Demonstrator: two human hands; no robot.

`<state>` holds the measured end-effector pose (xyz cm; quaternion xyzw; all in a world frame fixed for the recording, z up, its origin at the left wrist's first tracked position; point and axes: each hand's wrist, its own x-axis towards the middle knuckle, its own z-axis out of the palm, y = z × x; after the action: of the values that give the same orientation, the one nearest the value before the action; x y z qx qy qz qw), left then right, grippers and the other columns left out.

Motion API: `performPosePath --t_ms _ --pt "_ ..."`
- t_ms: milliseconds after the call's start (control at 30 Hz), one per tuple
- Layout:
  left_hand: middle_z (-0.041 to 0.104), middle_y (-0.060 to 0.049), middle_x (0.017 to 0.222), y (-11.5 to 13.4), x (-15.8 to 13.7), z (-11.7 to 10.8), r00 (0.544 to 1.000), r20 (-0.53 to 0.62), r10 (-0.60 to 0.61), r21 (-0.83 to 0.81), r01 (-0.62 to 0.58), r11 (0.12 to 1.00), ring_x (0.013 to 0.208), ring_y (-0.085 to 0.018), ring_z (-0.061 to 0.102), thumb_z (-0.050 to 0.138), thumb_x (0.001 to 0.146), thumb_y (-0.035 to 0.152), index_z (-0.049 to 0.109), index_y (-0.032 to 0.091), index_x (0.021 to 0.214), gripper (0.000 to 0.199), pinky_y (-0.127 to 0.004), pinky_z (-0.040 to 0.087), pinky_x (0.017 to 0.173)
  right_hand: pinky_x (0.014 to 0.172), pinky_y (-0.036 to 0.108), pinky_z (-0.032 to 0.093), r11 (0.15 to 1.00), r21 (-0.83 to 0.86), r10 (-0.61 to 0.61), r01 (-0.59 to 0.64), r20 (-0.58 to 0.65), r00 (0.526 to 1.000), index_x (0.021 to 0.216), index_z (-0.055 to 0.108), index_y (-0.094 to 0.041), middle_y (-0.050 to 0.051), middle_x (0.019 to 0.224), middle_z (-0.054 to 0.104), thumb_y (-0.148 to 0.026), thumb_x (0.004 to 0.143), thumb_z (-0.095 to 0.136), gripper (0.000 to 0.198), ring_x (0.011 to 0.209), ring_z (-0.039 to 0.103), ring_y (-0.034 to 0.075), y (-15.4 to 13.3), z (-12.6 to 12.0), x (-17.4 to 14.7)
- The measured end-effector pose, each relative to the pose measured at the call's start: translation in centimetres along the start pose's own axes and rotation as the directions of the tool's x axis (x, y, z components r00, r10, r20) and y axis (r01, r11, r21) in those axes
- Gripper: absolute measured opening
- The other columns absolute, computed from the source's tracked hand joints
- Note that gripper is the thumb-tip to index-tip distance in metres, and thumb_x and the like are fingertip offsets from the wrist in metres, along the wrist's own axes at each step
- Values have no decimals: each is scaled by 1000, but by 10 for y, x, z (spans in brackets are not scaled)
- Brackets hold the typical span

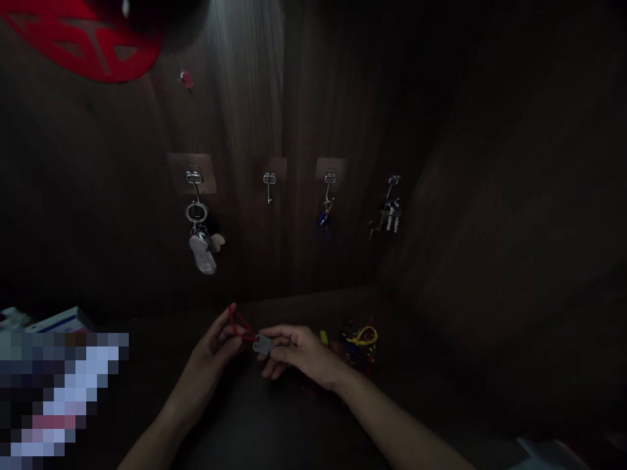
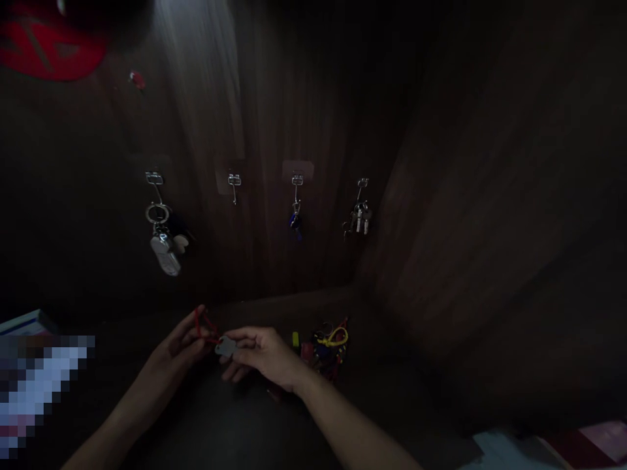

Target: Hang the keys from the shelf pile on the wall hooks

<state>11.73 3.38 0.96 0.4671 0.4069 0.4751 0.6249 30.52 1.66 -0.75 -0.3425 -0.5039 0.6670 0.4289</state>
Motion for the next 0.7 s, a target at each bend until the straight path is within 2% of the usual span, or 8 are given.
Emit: performPosePath --t_ms 167,300,433,567,633,700 --pt "64 0 97 -7 0 4 1000 23 -16 -50 17 999 84 -17 66 69 73 26 22 34 142 84 -36 49 84 59 26 52 1000 -13 6 -7 -36 999 111 59 -15 8 91 68 -35 74 70 44 69 69 16 -2 2 -1" --pt "64 1 95 -9 0 9 1000 -22 9 -15 -9 1000 81 -16 66 70 71 24 17 37 142 89 -36 49 83 56 25 51 1000 20 8 -6 -93 996 105 55 -15 8 89 70 -35 70 73 44 66 69 16 -3 7 -1" --pt "65 1 93 -9 1 9 1000 -11 17 -28 -18 999 90 -20 67 71 71 25 10 38 143 95 -38 48 86 52 24 50 992 124 26 -15 -90 996 90 49 -16 7 83 71 -35 70 74 38 64 70 18 1 12 0" --pt "65 -3 110 -6 0 9 998 65 14 -101 -7 995 100 -24 66 70 73 26 5 44 142 96 -42 49 87 52 21 49 925 340 169 -166 21 985 88 49 -15 7 82 72 -28 70 74 33 67 70 17 5 9 0" --pt "68 -3 106 -5 -2 10 995 95 28 -97 -18 995 100 -23 66 70 74 26 4 43 142 96 -41 48 88 54 18 49 862 442 248 -247 59 967 91 53 -13 7 84 71 -23 71 73 30 69 70 15 7 5 -1" --pt "71 0 94 -4 -2 10 996 73 54 -59 -50 997 96 -20 66 70 74 24 6 39 143 95 -37 48 88 54 17 48 822 494 280 -284 86 956 92 55 -12 6 83 71 -20 73 71 26 69 69 13 8 1 -1"
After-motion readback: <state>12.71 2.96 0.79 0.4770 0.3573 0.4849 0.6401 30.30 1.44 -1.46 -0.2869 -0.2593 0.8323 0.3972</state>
